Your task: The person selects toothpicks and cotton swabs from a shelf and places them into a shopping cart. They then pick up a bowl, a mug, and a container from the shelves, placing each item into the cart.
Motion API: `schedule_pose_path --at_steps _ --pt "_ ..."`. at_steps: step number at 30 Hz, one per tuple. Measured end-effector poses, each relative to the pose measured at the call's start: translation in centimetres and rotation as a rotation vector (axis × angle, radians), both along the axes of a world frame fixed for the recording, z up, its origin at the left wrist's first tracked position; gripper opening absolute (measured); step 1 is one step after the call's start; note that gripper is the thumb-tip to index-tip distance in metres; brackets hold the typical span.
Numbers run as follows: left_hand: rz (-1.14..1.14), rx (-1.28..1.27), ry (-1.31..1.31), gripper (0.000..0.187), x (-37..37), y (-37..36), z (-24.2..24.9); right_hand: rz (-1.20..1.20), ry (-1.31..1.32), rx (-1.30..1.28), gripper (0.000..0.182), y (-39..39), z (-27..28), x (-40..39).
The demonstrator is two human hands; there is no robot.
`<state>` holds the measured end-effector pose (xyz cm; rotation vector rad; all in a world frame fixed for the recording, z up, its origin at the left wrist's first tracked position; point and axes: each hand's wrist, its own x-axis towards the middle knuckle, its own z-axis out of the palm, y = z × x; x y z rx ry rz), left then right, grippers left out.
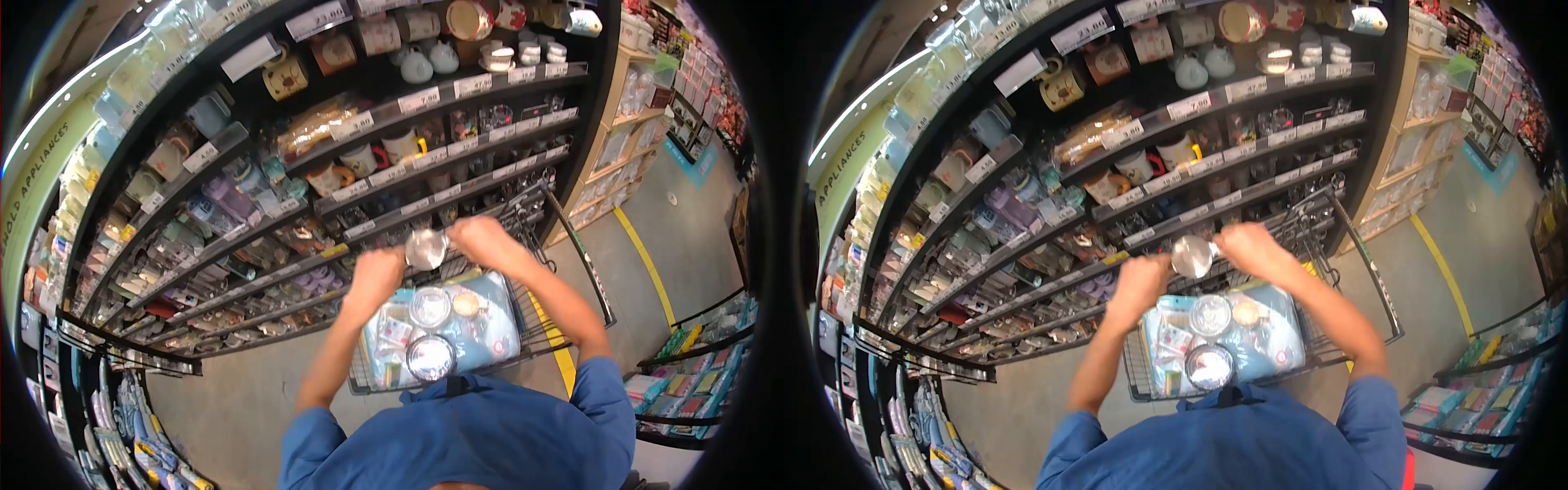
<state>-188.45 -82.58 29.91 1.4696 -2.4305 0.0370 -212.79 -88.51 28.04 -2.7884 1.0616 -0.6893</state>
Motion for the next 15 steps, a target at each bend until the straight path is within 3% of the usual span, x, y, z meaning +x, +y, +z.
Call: schedule_pose_path --at_steps 3,5,8,11,15 --pt "0.047 -0.205 -0.102 0.007 -0.7 -5.2 9.7 -0.04 -0.026 -0.234 0.009 -5.3 9.3 -0.2" --pt "0.039 -0.269 0.01 0.011 -0.6 -9.6 14.2 -0.111 -0.017 -0.42 0.011 -8.9 14.4 0.1" --pt "0.06 -0.228 0.073 0.013 -0.2 -16.8 18.0 -0.148 -0.061 -0.31 0.012 -14.3 19.4 0.5" --pt "0.187 -0.066 0.088 0.017 -0.3 -22.5 19.2 -0.166 -0.021 -0.262 0.017 -21.7 18.7 1.1" --pt "0.277 0.122 0.129 0.024 0.2 -29.2 17.5 -0.326 -0.049 -0.123 0.021 -25.6 16.3 2.4"
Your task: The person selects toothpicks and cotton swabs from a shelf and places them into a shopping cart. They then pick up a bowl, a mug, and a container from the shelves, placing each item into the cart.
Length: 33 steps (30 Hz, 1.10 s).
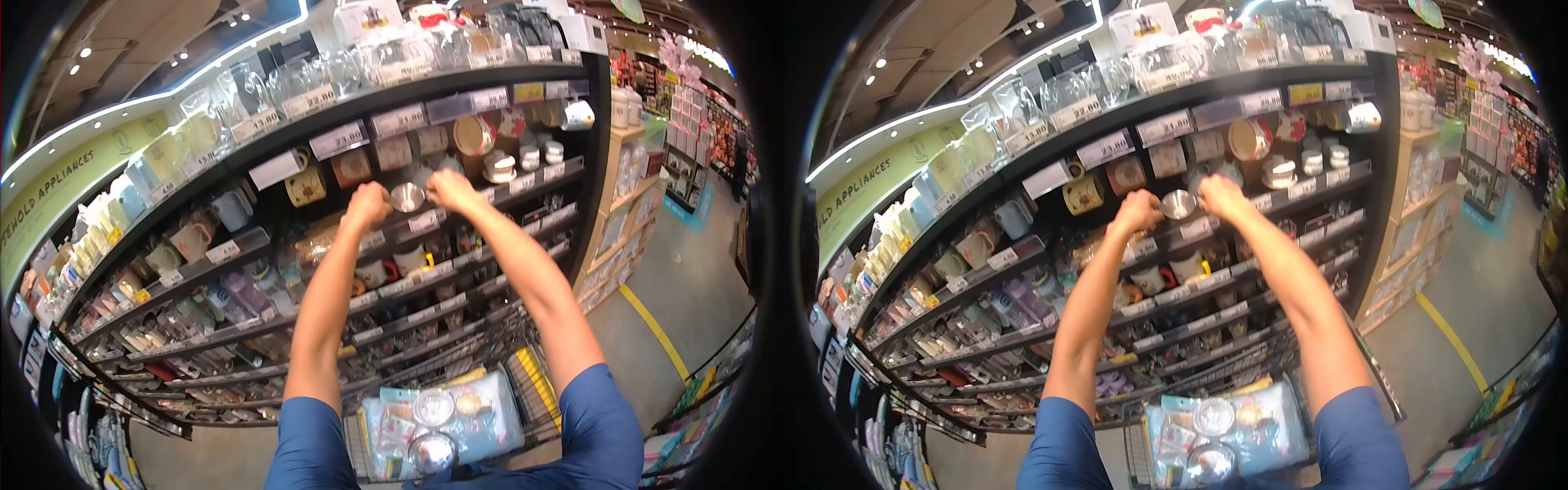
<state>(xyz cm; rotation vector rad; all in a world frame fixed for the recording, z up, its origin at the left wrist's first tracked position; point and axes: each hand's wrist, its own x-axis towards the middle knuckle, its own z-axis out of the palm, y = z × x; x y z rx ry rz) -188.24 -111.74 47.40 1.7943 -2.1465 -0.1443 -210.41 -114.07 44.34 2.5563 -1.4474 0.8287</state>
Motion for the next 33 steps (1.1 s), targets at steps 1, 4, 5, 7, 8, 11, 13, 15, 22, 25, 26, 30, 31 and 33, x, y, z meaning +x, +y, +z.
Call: schedule_pose_path --at_steps 1,4,5,7,8,11,13,15,22,25,26,30,31,33 --pt "0.008 0.019 0.036 0.023 0.1 -0.7 -0.6 -0.038 -0.049 0.057 0.021 -0.8 -1.0 0.3" --pt "0.09 0.179 0.155 0.028 -0.3 -2.1 -1.8 -0.098 -0.101 0.224 0.027 -1.8 -2.3 0.8" --pt "0.113 0.186 0.148 0.027 -0.5 -2.3 -2.3 -0.107 -0.126 0.266 0.029 -2.5 -2.8 1.1" --pt "0.102 0.182 0.127 0.028 -0.6 -2.9 -3.2 -0.163 -0.169 0.29 0.029 -3.0 -3.0 1.5" --pt "0.084 0.179 0.104 0.029 -0.6 -3.2 -3.7 -0.228 -0.213 0.314 0.03 -2.8 -2.8 1.5" --pt "0.067 0.13 0.101 0.029 -0.4 -4.4 -4.7 -0.306 -0.216 0.351 0.032 -1.6 -1.5 2.0" --pt "0.11 0.186 0.171 0.032 -0.8 -3.8 -4.0 -0.318 -0.21 0.351 0.035 -1.3 -1.3 2.2" --pt "0.15 0.248 0.235 0.034 -0.9 -3.4 -4.0 -0.324 -0.209 0.358 0.037 -1.4 -1.4 2.1" --pt "-0.078 -0.627 0.509 0.029 1.3 11.7 -6.1 0.21 -0.581 -0.16 0.033 8.4 -4.0 -4.2" --pt "0.036 -0.723 0.48 0.013 5.8 22.5 -15.7 0.291 -0.574 0.181 0.019 19.7 -8.7 -11.1" --pt "0.104 -0.648 0.422 0.01 7.6 25.7 -19.8 0.151 -0.642 0.288 0.019 21.9 -12.8 -13.2" --pt "0.556 -0.265 0.173 0.011 14.6 40.6 -35.5 -0.326 -0.645 0.516 0.017 34.5 -30.7 -17.4" --pt "0.715 -0.212 0.096 0.013 16.4 44.2 -39.5 -0.326 -0.527 0.557 0.016 37.9 -33.8 -17.5" --pt "1.127 -0.224 -0.052 0.021 18.0 49.5 -46.6 -0.331 -0.448 0.686 0.019 42.7 -35.8 -15.4"
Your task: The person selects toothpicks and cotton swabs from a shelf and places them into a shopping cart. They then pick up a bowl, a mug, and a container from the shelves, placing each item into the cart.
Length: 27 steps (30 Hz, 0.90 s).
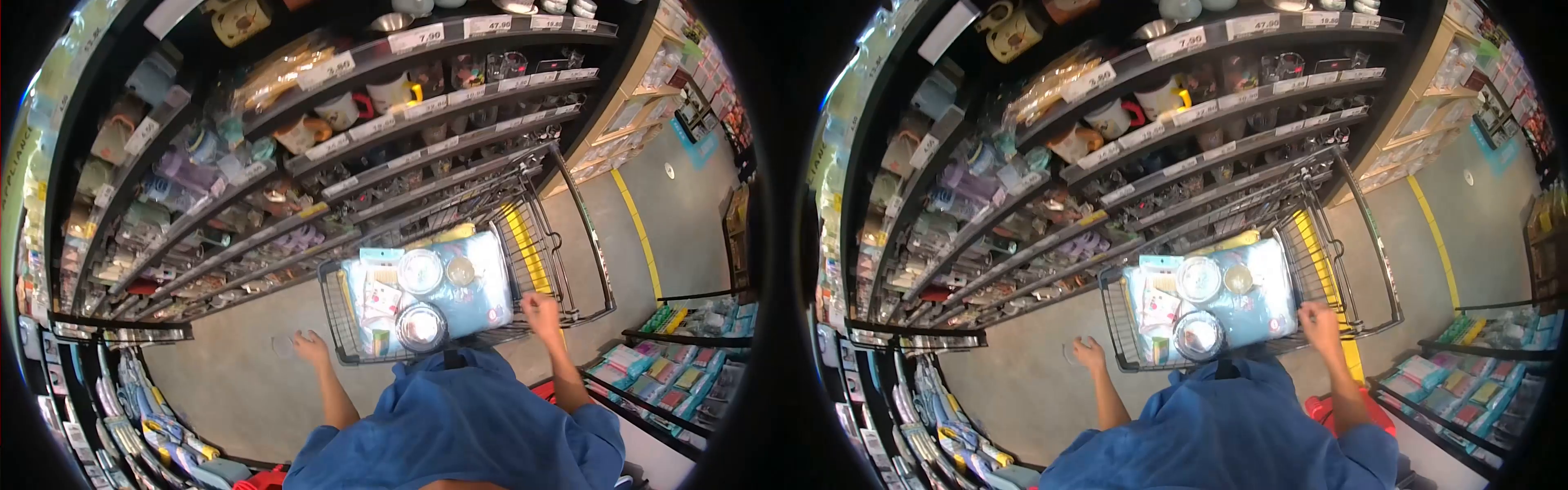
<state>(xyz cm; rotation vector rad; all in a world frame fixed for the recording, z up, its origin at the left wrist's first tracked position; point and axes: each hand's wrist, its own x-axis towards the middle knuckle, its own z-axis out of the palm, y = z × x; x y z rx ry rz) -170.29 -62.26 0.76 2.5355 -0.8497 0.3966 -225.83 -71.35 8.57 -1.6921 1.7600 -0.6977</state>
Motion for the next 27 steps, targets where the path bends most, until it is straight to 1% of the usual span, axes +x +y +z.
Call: schedule_pose_path --at_steps 1,3,4,5,6,8,9,10,11,12,13,14,15,16,17,18,20,22,24,27 --pt "0.013 0.016 0.008 0.021 -0.4 1.4 -1.6 -0.021 0.034 0.008 0.019 1.9 -1.3 1.1" --pt "0.089 0.322 0.057 0.039 -2.1 3.7 -4.4 -0.026 0.078 0.025 0.02 3.7 -3.9 2.3" --pt "0.06 0.378 0.319 0.048 -2.0 4.5 -6.4 -0.033 0.173 0.059 0.019 4.4 -5.1 2.7" --pt "0.029 0.429 0.581 0.057 -2.1 5.1 -7.0 -0.042 0.268 0.094 0.018 5.4 -5.5 3.1" --pt "0.038 0.434 0.589 0.057 -2.3 5.6 -7.5 -0.032 0.274 0.1 0.018 5.9 -5.8 3.2" --pt "0.15 0.265 0.718 0.067 -3.5 5.0 -7.1 0.067 0.514 0.042 0.015 5.8 -5.6 3.9" --pt "0.157 0.263 0.724 0.067 -3.7 4.8 -6.8 0.034 0.508 0.028 0.014 5.9 -6.6 3.6" --pt "0.143 0.248 0.676 0.064 -3.8 4.6 -6.6 0.043 0.512 0.024 0.014 5.8 -6.9 3.6" --pt "0.131 0.231 0.628 0.06 -3.8 4.4 -6.1 0.029 0.535 0.065 0.014 5.8 -7.2 3.6" --pt "0.14 0.223 0.633 0.06 -3.9 4.2 -5.7 0.013 0.559 0.103 0.013 5.6 -7.4 3.7" --pt "0.11 0.254 0.624 0.055 -4.3 3.6 -4.6 0.022 0.563 0.093 0.013 5.2 -7.6 3.8" --pt "0.079 0.286 0.615 0.051 -4.4 3.2 -4.1 0.011 0.584 0.147 0.014 4.9 -7.7 3.9" --pt "0.087 0.28 0.621 0.051 -4.4 3.1 -4.0 -0.001 0.605 0.203 0.014 4.8 -8.0 4.0" --pt "0.067 0.317 0.585 0.045 -4.4 3.1 -4.2 0.007 0.611 0.199 0.014 4.4 -7.7 4.6" --pt "0.048 0.358 0.551 0.04 -4.3 3.3 -4.4 -0.054 0.652 0.248 0.015 3.9 -7.5 5.3" --pt "0.056 0.361 0.561 0.04 -4.1 3.6 -4.6 -0.115 0.695 0.3 0.017 3.9 -7.3 5.8" --pt "0.062 0.393 0.651 0.031 -3.1 3.4 -5.2 -0.129 0.713 0.313 0.017 3.8 -7.0 6.5" --pt "0.042 0.386 0.643 0.029 -2.6 3.5 -5.8 -0.152 0.732 0.32 0.017 3.8 -6.9 6.6" --pt "0.023 0.369 0.634 0.028 -2.5 3.4 -6.6 -0.126 0.743 0.329 0.018 3.9 -7.7 6.3" --pt "0.037 0.406 0.614 0.025 -2.5 3.5 -6.1 -0.133 0.764 0.373 0.019 3.8 -7.2 6.7"
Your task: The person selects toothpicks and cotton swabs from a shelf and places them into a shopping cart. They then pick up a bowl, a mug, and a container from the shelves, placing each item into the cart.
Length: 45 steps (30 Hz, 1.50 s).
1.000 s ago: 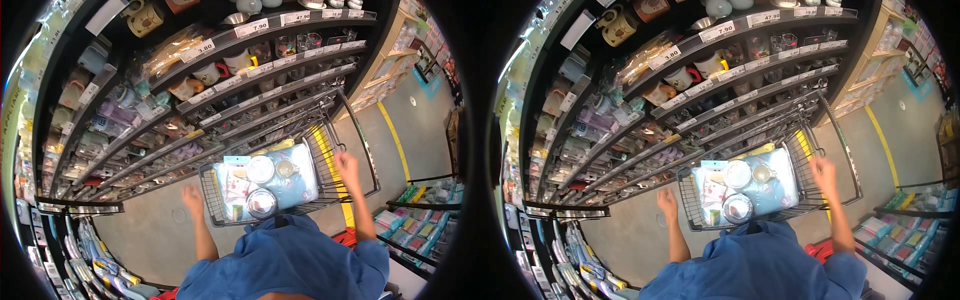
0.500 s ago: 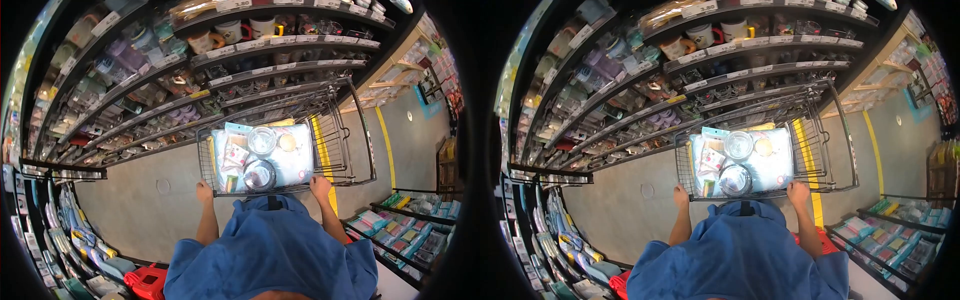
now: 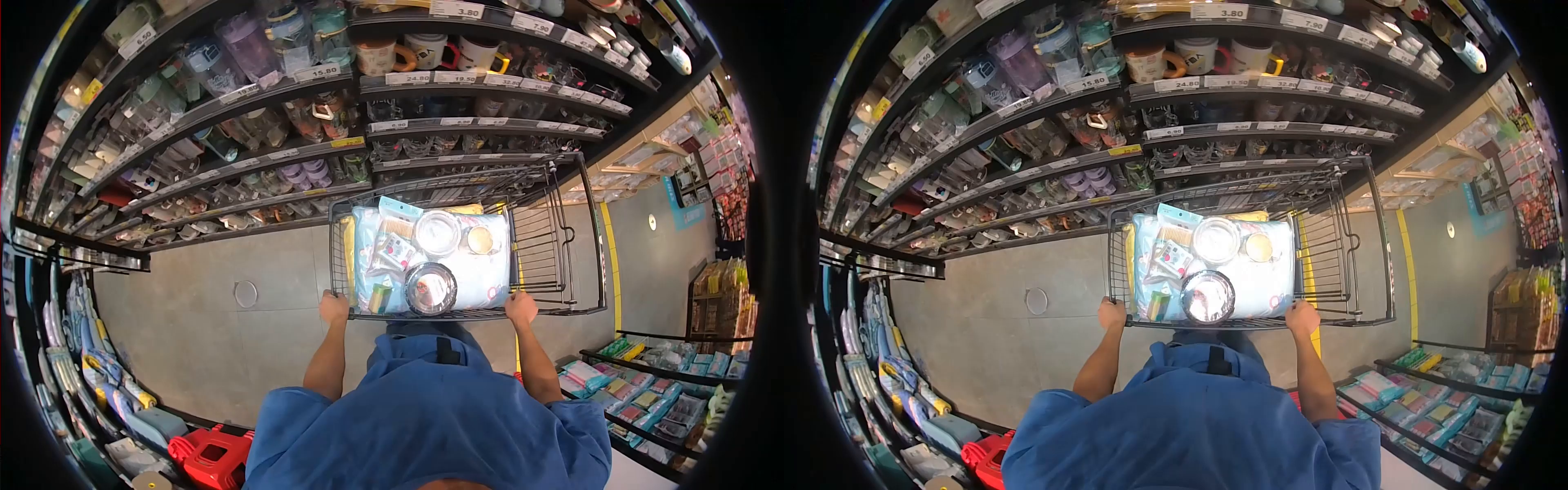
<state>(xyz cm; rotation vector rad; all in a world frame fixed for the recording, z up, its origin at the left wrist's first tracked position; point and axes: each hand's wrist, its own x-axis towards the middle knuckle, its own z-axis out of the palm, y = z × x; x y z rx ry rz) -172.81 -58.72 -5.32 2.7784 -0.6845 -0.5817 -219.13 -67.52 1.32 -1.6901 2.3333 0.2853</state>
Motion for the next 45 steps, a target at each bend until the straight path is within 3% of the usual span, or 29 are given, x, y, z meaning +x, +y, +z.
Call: schedule_pose_path --at_steps 8,27,33,35,43,45 --pt "-0.014 -0.005 0.052 0.024 0.0 0.1 1.7 -0.016 0.049 0.011 0.019 0.5 -1.3 -0.7" --pt "-0.129 0.005 -0.023 0.027 0.9 0.5 -0.1 0.001 -0.017 0.041 0.026 0.7 -0.6 -0.1" --pt "-0.042 -0.119 -0.09 0.037 -0.3 1.7 -0.3 0.042 -0.083 0.03 0.03 0.9 0.3 -0.5" --pt "0.141 0.012 0.101 0.043 0.5 3.5 -2.2 0.054 -0.052 -0.03 0.029 1.6 0.0 -0.5" --pt "0.177 -0.049 0.159 0.041 -0.1 7.1 -4.5 0.099 -0.068 0.037 0.025 2.6 1.2 -1.3" --pt "0.211 -0.059 0.148 0.04 -1.0 7.9 -3.1 0.086 -0.055 0.049 0.027 2.9 0.6 -1.4"
